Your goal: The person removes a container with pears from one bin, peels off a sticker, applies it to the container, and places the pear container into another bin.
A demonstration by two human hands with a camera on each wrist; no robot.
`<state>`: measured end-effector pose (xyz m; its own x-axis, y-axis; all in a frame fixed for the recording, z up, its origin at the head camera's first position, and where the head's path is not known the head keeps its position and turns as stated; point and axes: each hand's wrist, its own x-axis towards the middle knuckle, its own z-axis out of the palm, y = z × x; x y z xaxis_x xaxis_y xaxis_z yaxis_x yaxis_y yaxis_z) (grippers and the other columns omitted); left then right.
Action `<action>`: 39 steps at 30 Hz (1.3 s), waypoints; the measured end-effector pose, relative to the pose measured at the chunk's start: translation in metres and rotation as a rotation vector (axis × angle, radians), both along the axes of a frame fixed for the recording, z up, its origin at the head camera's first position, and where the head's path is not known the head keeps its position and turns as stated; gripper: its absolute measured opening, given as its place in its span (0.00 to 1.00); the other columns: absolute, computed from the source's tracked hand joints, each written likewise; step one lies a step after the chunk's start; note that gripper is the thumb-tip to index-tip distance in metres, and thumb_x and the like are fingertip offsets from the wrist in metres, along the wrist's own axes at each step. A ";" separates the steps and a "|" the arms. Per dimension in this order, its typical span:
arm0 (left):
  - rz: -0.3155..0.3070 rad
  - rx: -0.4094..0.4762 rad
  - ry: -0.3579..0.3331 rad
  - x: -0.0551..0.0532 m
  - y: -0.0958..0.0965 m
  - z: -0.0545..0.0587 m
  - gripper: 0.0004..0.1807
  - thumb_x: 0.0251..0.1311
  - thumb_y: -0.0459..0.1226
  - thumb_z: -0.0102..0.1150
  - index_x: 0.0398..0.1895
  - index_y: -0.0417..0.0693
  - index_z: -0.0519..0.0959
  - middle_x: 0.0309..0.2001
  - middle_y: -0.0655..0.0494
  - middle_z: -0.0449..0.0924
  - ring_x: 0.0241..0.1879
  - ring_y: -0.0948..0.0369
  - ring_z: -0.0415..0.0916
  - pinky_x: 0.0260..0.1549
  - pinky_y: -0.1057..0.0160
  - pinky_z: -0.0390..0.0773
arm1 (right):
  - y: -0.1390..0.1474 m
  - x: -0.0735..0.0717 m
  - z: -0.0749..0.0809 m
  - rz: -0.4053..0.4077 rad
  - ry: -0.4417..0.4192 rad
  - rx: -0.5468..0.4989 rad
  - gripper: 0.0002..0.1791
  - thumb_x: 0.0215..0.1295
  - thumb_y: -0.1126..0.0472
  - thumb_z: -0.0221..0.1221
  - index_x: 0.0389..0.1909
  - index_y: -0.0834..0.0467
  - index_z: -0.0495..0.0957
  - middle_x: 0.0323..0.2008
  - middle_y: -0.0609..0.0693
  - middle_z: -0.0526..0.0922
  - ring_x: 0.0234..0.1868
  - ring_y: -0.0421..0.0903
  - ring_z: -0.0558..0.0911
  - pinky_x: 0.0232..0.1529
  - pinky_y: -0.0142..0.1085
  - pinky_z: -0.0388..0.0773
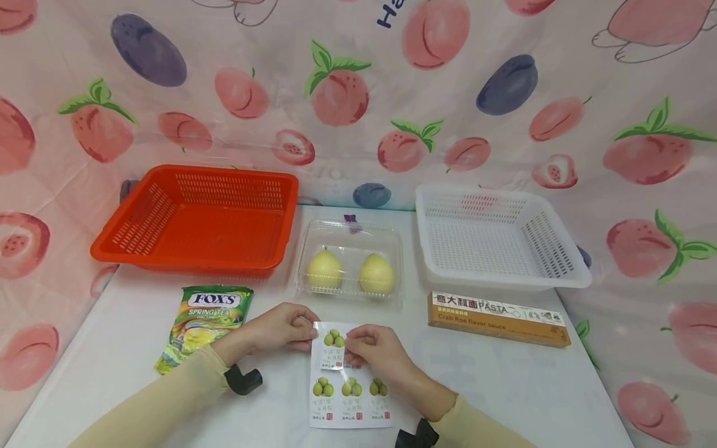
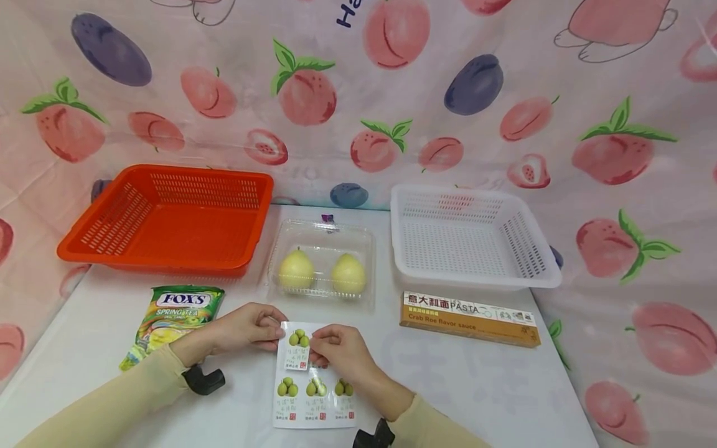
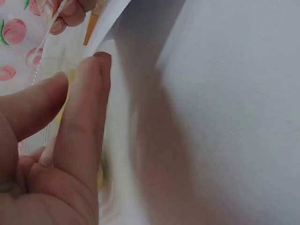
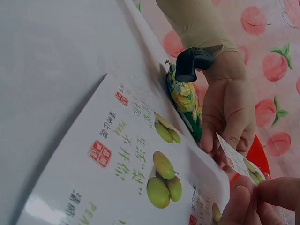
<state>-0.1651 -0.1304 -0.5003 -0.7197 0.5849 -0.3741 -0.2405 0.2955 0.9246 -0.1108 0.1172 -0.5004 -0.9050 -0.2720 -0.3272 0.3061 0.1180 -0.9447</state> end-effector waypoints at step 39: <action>0.102 -0.081 0.154 -0.082 0.058 0.102 0.13 0.67 0.37 0.60 0.47 0.36 0.79 0.37 0.44 0.83 0.39 0.49 0.82 0.42 0.57 0.82 | 0.032 -0.108 0.091 -0.102 0.195 0.061 0.16 0.67 0.64 0.62 0.51 0.70 0.78 0.37 0.60 0.84 0.35 0.46 0.84 0.40 0.36 0.82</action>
